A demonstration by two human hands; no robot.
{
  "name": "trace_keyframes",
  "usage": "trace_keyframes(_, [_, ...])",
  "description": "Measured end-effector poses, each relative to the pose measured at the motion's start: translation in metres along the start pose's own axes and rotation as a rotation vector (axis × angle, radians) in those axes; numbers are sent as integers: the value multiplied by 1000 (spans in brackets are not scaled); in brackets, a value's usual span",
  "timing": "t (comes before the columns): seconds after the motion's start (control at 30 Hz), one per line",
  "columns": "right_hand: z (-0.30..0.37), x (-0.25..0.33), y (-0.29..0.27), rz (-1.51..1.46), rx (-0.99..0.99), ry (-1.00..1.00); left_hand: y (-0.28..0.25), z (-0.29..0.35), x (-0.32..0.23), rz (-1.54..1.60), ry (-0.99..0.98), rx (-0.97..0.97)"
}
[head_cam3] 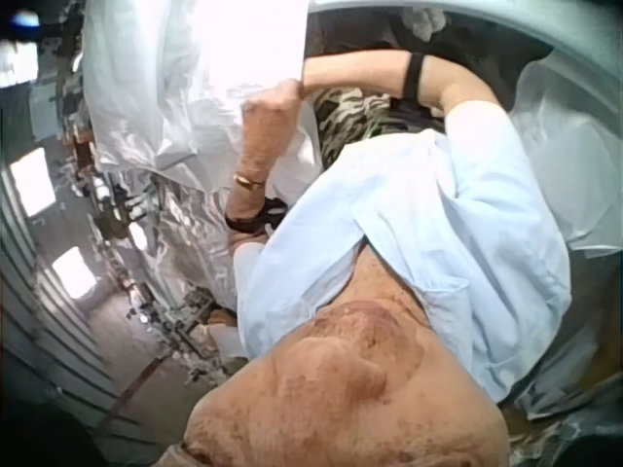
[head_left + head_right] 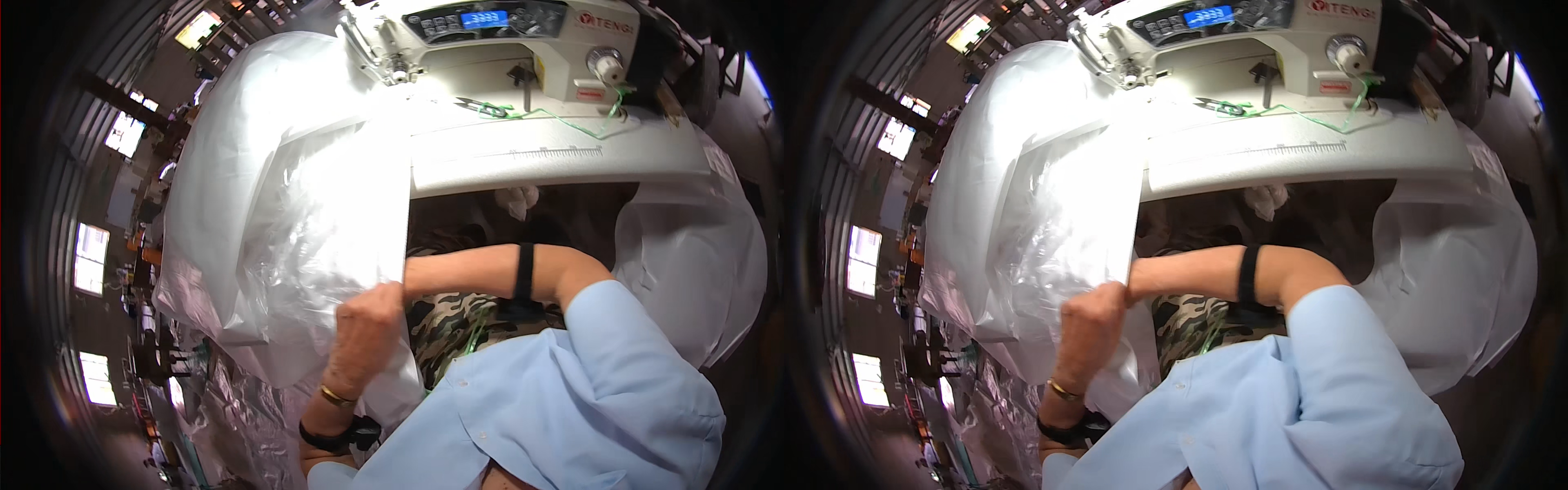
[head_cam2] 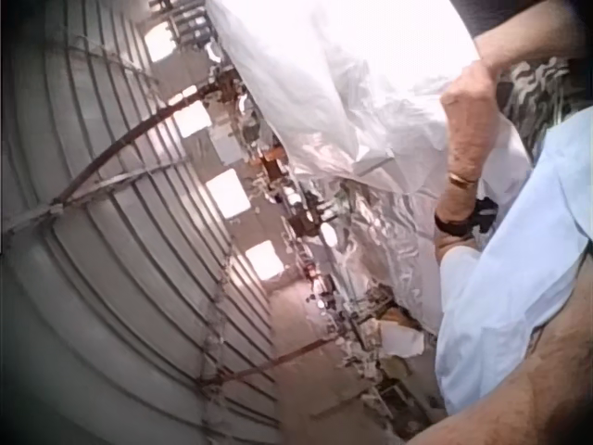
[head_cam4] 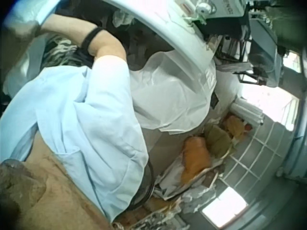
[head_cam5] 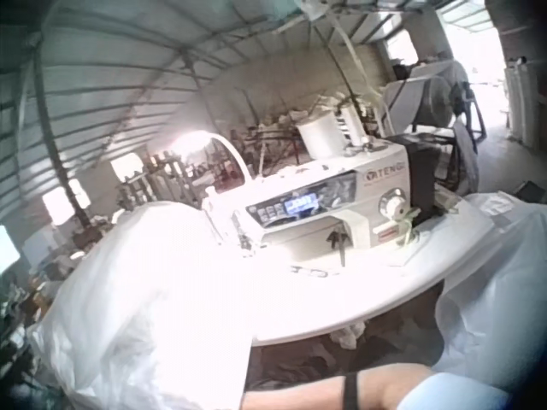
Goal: Sewing two large white plastic sheets together using an industrial sewing machine.
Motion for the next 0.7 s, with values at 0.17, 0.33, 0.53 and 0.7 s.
trace_keyframes(0.17, [58, 15, -51, -19, 882, 551, 46, 14, 0, 86, -51, -93])
trace_keyframes(0.33, [34, -14, -158, 458, 449, 397, 58, 21, -4, 118, -90, -175])
trace_keyframes(0.53, [26, -74, -176, 721, 377, 189, 57, 18, -8, 155, -133, -203])
trace_keyframes(0.7, [25, -104, -180, 719, 376, 249, 58, 22, -3, 192, -229, -208])
Point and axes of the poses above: each hand's wrist, its own z-axis away from the middle knuckle, its own y-axis out of the palm, x = y × z, the point moved 4 cm from there along -z, towards the middle knuckle, and after that the axes turned 7 degrees about -y, right-handed, at the moved point
